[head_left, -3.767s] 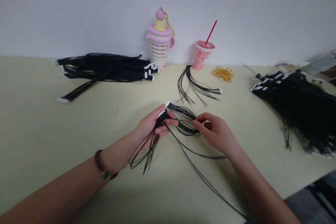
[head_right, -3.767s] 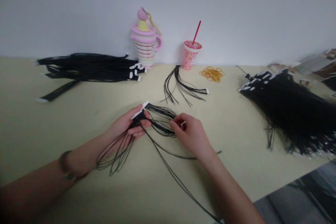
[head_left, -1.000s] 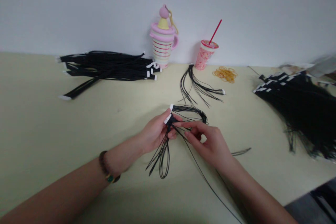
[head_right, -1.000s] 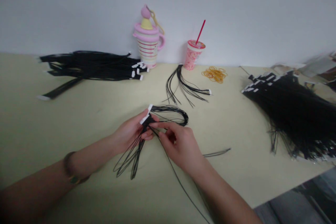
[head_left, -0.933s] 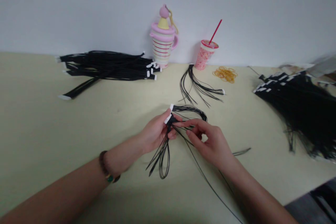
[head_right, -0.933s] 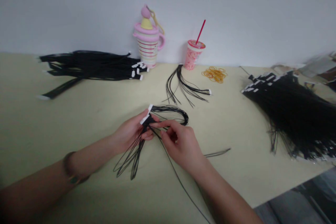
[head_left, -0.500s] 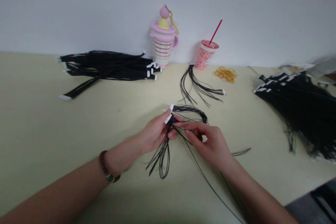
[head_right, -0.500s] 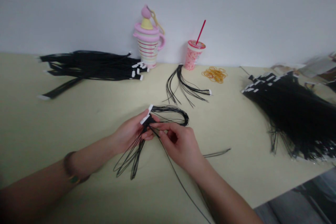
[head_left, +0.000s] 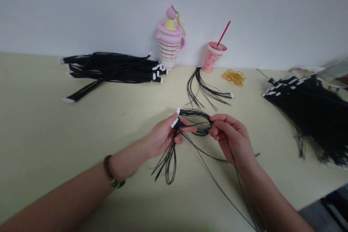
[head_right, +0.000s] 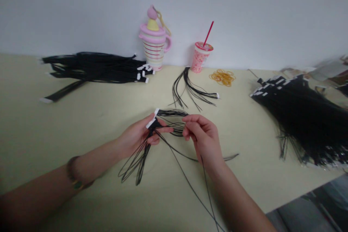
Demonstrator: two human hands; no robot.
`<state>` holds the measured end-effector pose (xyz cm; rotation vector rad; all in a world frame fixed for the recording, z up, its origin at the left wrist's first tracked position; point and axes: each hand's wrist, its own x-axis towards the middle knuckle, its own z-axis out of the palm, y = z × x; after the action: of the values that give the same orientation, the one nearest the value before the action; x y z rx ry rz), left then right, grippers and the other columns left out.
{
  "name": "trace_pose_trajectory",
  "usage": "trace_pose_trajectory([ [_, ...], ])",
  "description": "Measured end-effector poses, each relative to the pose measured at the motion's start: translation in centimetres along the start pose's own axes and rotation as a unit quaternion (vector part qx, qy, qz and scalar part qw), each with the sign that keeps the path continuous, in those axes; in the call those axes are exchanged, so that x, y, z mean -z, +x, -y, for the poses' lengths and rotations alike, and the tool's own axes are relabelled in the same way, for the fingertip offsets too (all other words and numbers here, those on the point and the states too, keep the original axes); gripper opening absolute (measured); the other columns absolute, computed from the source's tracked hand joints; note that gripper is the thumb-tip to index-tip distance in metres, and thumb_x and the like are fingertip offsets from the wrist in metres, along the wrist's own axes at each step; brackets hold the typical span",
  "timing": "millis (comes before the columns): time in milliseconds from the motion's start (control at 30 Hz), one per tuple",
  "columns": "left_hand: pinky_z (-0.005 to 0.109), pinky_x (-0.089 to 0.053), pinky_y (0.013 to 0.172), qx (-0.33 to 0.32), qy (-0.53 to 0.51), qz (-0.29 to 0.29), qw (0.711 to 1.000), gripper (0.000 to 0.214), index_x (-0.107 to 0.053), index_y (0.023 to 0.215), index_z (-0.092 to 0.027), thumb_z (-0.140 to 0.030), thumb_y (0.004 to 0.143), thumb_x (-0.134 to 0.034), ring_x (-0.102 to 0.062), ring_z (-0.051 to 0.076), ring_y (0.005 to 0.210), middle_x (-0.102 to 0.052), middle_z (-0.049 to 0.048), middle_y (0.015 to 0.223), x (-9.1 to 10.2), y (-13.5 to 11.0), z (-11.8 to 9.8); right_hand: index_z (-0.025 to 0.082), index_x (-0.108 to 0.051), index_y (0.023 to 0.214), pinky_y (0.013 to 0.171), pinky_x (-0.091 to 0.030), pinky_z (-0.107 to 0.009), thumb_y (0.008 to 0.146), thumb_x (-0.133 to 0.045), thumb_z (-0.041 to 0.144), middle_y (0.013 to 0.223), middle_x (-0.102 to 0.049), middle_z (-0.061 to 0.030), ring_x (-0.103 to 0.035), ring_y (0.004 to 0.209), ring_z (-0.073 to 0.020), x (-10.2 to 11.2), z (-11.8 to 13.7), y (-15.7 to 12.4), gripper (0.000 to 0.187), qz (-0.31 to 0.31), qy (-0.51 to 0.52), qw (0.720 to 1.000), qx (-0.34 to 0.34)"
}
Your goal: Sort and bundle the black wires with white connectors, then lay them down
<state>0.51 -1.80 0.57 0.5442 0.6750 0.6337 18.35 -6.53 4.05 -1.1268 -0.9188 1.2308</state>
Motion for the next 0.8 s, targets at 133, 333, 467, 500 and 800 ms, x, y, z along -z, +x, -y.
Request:
trace_pose_trajectory([
  [133, 0.020, -0.030, 0.042, -0.011, 0.015, -0.011, 1.000, 0.036, -0.057, 0.081, -0.013, -0.044, 0.089, -0.041, -0.040, 0.004, 0.040, -0.066, 0.0092, 0.078, 0.0, 0.0, 0.1, 0.013, -0.061, 0.078, 0.044, -0.039, -0.021, 0.076, -0.054, 0.024, 0.051, -0.056, -0.0004, -0.048, 0.047, -0.0096, -0.2, -0.2, -0.1, 0.013, 0.049, -0.071, 0.996, -0.003],
  [333, 0.020, -0.032, 0.043, -0.011, 0.009, 0.002, 1.000, 0.033, -0.056, 0.082, -0.014, -0.042, 0.089, -0.041, -0.042, 0.006, 0.041, -0.057, 0.0006, 0.059, 0.2, 0.1, 0.2, 0.014, -0.059, 0.072, 0.044, -0.037, -0.021, 0.081, -0.048, 0.022, 0.054, -0.058, -0.0001, -0.048, 0.046, -0.0089, -0.7, -1.1, -0.9, 0.016, 0.195, -0.313, 0.929, -0.043],
  [467, 0.019, -0.032, 0.043, -0.013, 0.000, 0.017, 1.000, 0.036, -0.055, 0.083, -0.012, -0.042, 0.091, -0.037, -0.041, 0.006, 0.042, -0.057, 0.0017, 0.062, 0.3, 0.3, 0.3, 0.016, -0.060, 0.071, 0.043, -0.029, -0.021, 0.083, -0.048, 0.021, 0.054, -0.054, 0.0023, -0.039, 0.044, -0.0069, -0.8, -1.8, -1.2, 0.018, 0.181, -0.430, 0.882, 0.066],
  [500, 0.019, -0.031, 0.043, -0.014, 0.000, 0.019, 1.000, 0.036, -0.055, 0.083, -0.012, -0.042, 0.091, -0.037, -0.041, 0.006, 0.042, -0.057, 0.0021, 0.063, 0.3, 0.3, 0.3, 0.016, -0.061, 0.070, 0.043, -0.028, -0.021, 0.084, -0.048, 0.021, 0.053, -0.053, 0.0028, -0.038, 0.044, -0.0067, -0.8, -1.9, -1.2, 0.019, 0.180, -0.444, 0.874, 0.085],
  [800, 0.020, -0.032, 0.043, -0.018, 0.008, 0.022, 1.000, 0.036, -0.057, 0.088, -0.012, -0.044, 0.089, -0.042, -0.044, 0.006, 0.042, -0.052, -0.0009, 0.058, 0.7, 0.5, 0.5, 0.018, -0.062, 0.073, 0.067, -0.046, -0.026, 0.078, -0.054, 0.015, 0.103, -0.066, -0.0050, -0.060, 0.082, -0.0144, -1.1, -2.2, -1.0, 0.010, 0.181, -0.397, 0.884, 0.168],
])
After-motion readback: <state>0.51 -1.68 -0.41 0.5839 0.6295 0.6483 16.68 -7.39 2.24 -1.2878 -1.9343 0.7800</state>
